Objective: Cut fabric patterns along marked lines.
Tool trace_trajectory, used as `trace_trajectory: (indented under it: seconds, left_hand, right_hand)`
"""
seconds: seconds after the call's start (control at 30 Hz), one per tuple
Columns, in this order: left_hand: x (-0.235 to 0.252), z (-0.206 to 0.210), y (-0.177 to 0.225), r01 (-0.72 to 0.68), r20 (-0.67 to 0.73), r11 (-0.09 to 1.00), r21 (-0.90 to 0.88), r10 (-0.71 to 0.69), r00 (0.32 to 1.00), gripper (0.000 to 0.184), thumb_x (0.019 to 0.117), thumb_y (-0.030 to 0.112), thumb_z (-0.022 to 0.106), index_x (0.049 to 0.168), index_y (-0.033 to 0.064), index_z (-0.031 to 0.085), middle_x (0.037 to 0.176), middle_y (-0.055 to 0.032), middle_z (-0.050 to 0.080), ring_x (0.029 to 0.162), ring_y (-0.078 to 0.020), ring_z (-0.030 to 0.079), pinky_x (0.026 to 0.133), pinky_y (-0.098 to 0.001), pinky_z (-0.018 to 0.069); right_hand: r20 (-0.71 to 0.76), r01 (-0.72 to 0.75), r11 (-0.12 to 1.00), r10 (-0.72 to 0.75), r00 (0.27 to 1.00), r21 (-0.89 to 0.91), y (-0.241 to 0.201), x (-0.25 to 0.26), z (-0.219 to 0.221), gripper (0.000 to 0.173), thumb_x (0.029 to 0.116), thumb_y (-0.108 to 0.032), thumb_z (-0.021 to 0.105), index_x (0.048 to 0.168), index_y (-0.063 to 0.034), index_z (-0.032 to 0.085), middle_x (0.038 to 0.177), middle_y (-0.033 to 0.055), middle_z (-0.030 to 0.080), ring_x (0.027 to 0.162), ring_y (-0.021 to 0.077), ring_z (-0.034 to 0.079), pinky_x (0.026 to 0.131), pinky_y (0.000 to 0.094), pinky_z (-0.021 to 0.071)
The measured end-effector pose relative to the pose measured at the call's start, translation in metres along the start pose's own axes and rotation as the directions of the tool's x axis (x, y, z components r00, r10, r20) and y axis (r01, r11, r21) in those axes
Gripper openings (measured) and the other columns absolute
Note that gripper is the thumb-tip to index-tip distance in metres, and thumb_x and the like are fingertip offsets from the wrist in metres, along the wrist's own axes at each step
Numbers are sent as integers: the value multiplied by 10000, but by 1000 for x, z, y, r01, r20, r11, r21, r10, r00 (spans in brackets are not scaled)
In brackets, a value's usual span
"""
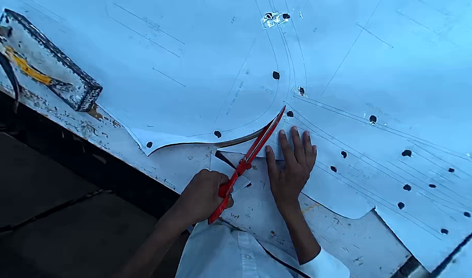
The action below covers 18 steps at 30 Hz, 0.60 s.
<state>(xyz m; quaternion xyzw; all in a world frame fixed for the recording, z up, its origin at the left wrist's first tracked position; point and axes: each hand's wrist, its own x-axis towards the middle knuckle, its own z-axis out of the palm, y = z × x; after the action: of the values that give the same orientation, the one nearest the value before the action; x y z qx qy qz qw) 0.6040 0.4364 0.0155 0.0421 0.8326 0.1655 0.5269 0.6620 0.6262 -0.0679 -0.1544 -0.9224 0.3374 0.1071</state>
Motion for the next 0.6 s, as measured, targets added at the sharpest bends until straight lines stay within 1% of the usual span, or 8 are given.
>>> trace_trajectory:
  seconds: [0.07,0.17,0.27,0.33,0.47,0.53,0.6]
  left_hand:
    - [0,0,1,5,4,1000,-8,-5,1000,137,860,170,829,811,111,715,650,4,632,592,-129,601,584,-353,503]
    - [0,1,1,13,10,1000,-17,-13,1000,163,874,188,816,792,124,691,629,13,608,571,-120,580,558,-339,483]
    - [-2,0,0,0,32,1000,7,0,999,146,879,205,815,834,127,700,675,13,645,624,-127,621,600,-355,516]
    - [-2,-3,2,9,56,1000,27,-11,998,138,890,222,803,873,123,707,703,-1,645,660,-147,626,632,-381,518]
    - [-7,-4,7,25,59,999,26,-27,998,132,900,241,789,926,134,716,770,1,675,729,-156,654,678,-397,540]
    - [-8,-5,12,34,47,999,33,-35,998,130,904,237,790,930,130,722,765,-2,670,730,-165,652,679,-406,536]
    - [-8,-5,13,18,28,999,49,-20,999,140,897,236,800,912,126,714,735,-4,656,704,-167,644,654,-398,527]
  right_hand:
    - [-8,-6,1000,6,1000,4,-1,1,0,462,1014,-356,638,1424,-143,636,1568,82,492,1516,355,334,1219,620,213]
    - [-15,-12,1000,11,1000,-3,-1,3,0,450,1007,-353,650,1409,-150,650,1550,87,511,1505,354,356,1221,617,216]
    - [-18,-20,1000,20,1000,-4,-2,2,0,447,1002,-350,655,1398,-142,659,1541,95,522,1499,355,368,1224,614,213]
    - [-29,-19,1000,19,999,-4,-1,3,1,446,997,-350,663,1390,-139,665,1535,98,526,1498,351,370,1229,608,210]
    - [-25,-29,999,28,999,-13,-2,4,0,453,993,-353,665,1387,-129,667,1528,106,533,1494,350,379,1228,606,209]
    - [-23,-33,999,32,999,-11,-2,3,0,458,989,-355,672,1384,-125,668,1525,109,536,1493,357,378,1227,611,205]
    - [-32,-31,999,31,999,-4,-1,3,0,455,985,-356,678,1379,-128,673,1525,108,536,1492,350,382,1227,606,210]
